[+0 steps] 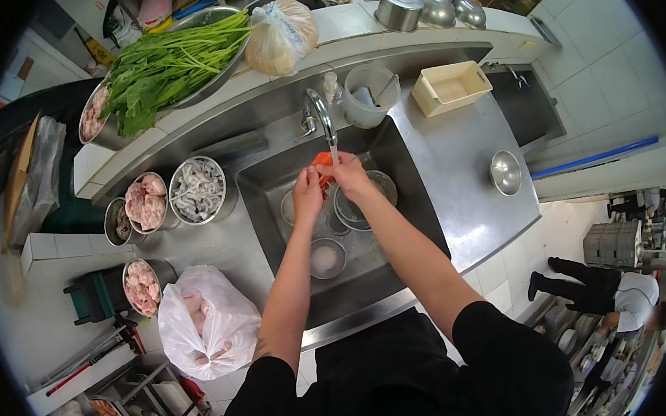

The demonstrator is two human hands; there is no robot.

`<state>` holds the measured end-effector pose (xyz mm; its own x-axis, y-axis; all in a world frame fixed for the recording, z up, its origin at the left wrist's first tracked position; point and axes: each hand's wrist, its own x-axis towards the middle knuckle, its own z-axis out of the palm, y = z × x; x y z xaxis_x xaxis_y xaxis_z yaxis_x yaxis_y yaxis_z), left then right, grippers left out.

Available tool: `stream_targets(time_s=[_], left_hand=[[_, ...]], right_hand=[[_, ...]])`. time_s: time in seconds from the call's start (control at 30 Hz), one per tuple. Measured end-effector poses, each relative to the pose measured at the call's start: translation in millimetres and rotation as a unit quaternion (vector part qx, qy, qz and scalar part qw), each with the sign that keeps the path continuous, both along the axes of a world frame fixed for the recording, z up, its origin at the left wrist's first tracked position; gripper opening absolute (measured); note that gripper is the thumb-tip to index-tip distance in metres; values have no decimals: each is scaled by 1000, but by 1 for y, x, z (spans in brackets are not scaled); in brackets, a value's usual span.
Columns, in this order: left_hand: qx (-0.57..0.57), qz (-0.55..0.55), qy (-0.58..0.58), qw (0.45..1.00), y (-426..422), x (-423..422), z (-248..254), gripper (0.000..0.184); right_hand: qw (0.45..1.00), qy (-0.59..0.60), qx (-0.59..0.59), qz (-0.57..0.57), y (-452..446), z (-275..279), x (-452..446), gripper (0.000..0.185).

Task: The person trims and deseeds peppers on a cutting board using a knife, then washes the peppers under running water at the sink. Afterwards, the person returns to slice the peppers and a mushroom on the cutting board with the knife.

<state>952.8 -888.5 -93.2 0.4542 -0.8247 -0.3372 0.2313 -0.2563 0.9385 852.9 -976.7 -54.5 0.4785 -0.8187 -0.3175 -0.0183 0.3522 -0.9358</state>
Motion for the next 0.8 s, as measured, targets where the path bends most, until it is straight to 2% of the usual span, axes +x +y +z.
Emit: stream_targets(time_s=[0.03,0.1,0.17,0.27,0.3,0.37,0.5,0.57,0.6,0.67,0.73,0.8], left_hand=[[-15,41,-39,998,-1,-5,-3,36],[-11,27,-14,999,2,-12,-4,36],[-5,9,12,1000,8,-18,2,35],[-17,-7,-12,1000,10,-24,7,34],[-25,34,14,999,6,-22,8,34],[-33,74,40,996,6,-20,11,34],[-56,69,23,996,18,-21,13,34],[-75,65,6,995,19,-24,12,33],[-57,91,9,994,18,-23,16,33],[-37,119,13,992,19,-20,22,33],[-67,151,49,985,19,-17,25,33],[-68,130,22,989,25,-17,15,33]], right_hand=[[999,-2,30,-18,5,-1,-1,18],[997,-6,61,-36,1,-14,-2,17],[997,48,-52,-13,-16,-49,-7,17],[997,-16,-21,-71,-13,-53,-2,16],[997,-17,-21,-71,-9,-42,1,16],[996,-46,74,-34,3,-8,1,15],[998,7,55,-5,-11,-19,5,16],[998,15,12,-67,-13,-33,12,18],[998,14,12,-65,-7,-26,16,18],[988,-91,96,-75,9,-3,17,12],[995,-59,68,-51,7,0,14,12],[998,-29,40,-25,-1,-4,13,13]])
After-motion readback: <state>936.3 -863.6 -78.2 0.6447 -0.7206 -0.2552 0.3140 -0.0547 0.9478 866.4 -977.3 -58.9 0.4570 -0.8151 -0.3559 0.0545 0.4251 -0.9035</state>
